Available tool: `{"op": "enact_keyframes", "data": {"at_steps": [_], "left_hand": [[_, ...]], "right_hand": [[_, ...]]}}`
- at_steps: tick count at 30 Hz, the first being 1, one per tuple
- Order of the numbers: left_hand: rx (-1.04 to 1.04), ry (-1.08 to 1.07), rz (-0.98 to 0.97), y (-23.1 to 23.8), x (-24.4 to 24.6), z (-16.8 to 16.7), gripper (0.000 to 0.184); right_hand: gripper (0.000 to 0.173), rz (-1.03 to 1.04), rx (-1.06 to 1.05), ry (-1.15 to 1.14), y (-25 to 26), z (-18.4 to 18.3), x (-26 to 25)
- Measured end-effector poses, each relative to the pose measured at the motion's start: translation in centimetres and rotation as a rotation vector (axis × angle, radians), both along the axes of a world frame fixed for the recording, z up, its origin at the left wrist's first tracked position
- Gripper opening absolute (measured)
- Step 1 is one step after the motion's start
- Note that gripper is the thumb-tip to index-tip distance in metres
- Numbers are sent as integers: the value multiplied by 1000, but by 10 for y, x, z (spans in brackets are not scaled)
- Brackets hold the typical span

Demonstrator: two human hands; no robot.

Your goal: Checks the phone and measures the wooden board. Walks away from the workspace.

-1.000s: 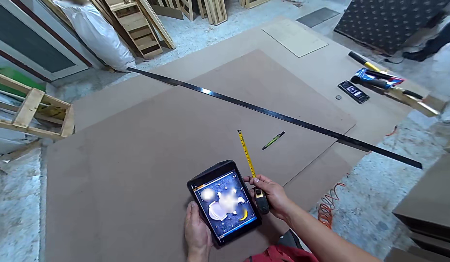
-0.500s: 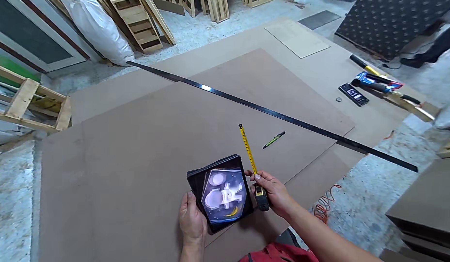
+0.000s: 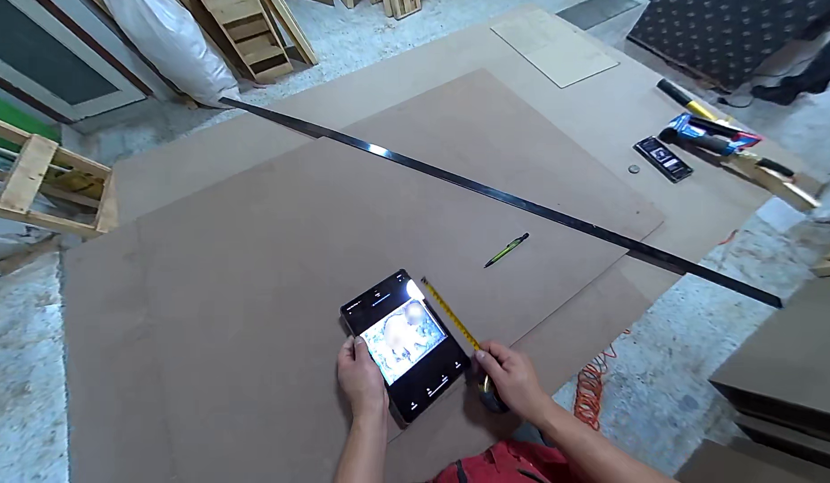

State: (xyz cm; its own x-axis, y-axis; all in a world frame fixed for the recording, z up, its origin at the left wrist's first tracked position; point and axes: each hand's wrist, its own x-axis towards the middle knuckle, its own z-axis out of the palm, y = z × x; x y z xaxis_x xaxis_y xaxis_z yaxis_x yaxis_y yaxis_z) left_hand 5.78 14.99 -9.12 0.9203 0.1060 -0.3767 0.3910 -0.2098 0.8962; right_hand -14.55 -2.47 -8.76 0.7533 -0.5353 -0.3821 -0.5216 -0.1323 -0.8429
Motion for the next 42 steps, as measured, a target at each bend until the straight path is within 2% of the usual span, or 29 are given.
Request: {"op": "enact_keyframes", "data": {"at_steps": [3,8,12,16,29,37,39,42], "left_hand": [[312,-186,-271,27,3,7,48],[446,-401,-589,41,-6,1,31],[520,-547,-612,47,-9,-20,31],[433,-500,-624,57,-5,-38,40],[495,-550,-654,51,-7,-42,46],[547,-627,-641,49,-8,-39,40],[589,-726,-702,45,-7,-37,34],[649,-895,-956,32,-1,-27,36]], "right_hand": [[37,135,-142,62,22,-19,-31],[41,235,-243,107,49,-31,-32],[42,260,-264,183,53,-24,-9],[42,291,-233,261,58,-19,7],[42,304,-299,337,68,-18,14],[43,325,-300,368,68,-15,16],[43,328,-315,353,67,-17,15],[44,336,-331,314,66,-20,11]]}}
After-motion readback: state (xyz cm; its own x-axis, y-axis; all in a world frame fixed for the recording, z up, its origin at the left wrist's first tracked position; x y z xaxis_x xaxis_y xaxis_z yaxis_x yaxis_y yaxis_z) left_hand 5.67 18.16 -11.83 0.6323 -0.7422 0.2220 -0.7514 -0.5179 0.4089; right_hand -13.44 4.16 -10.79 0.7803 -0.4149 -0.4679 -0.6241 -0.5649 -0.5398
